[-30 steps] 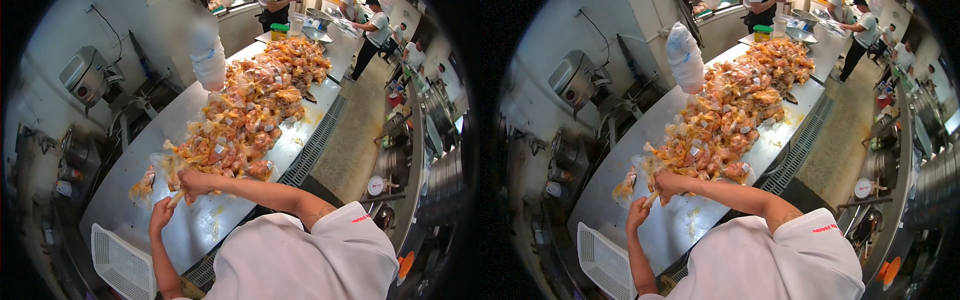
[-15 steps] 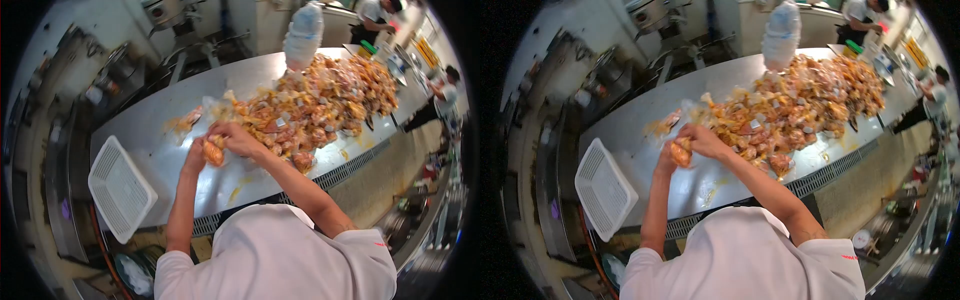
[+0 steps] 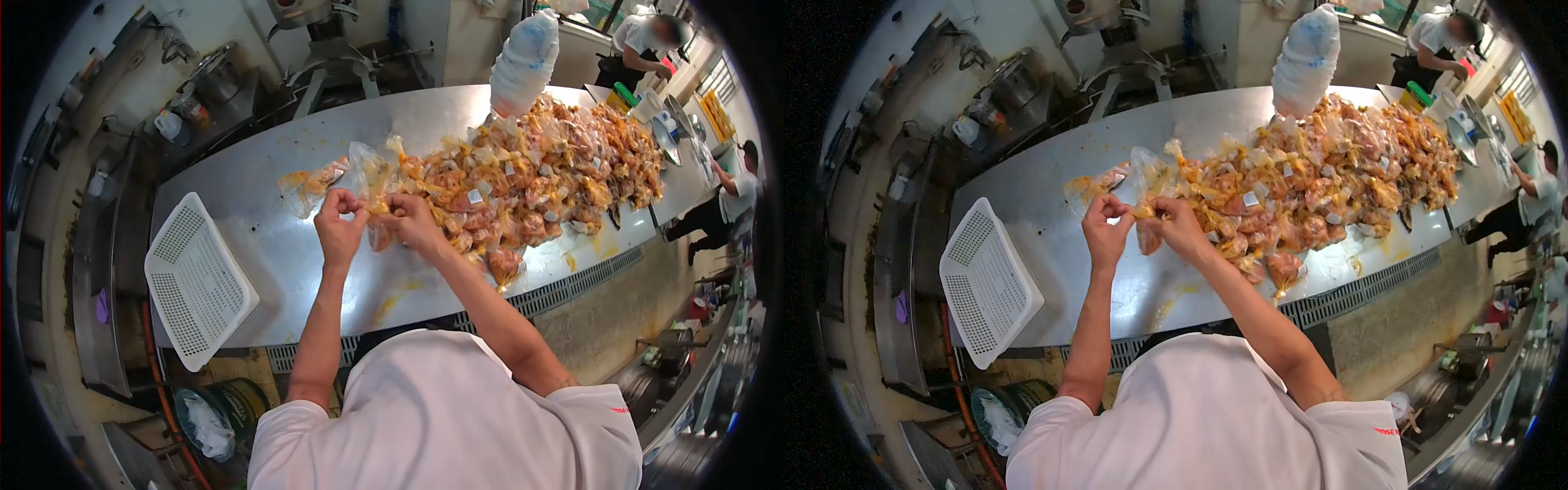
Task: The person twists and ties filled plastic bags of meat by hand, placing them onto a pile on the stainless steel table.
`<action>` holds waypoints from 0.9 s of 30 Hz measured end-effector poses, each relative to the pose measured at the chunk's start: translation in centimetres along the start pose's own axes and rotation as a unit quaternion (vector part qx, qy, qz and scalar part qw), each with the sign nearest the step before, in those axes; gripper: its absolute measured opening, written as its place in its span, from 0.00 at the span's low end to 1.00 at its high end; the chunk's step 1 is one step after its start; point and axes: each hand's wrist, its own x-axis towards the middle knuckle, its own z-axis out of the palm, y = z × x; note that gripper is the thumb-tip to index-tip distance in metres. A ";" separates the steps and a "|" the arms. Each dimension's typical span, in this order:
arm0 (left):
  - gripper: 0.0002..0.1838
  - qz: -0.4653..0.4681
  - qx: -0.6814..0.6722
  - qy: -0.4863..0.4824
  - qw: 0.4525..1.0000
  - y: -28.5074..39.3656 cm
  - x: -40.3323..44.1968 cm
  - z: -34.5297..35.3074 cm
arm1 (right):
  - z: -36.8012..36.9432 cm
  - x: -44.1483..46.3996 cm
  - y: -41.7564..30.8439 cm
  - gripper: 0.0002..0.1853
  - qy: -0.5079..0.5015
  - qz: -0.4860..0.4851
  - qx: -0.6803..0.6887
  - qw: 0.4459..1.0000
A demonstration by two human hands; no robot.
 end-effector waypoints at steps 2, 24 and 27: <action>0.10 -0.032 -0.084 -0.014 0.996 -0.2 0.4 0.4 | -1.3 0.0 -0.7 0.08 -0.057 0.019 0.025 0.998; 0.13 0.047 0.152 -0.006 0.987 -6.4 5.0 -0.8 | -9.3 -3.3 -3.7 0.18 0.318 -0.207 -0.269 0.885; 0.36 -0.293 0.465 0.129 0.826 -14.1 8.1 -5.5 | -9.4 -3.5 -2.2 0.18 0.276 -0.234 -0.291 0.886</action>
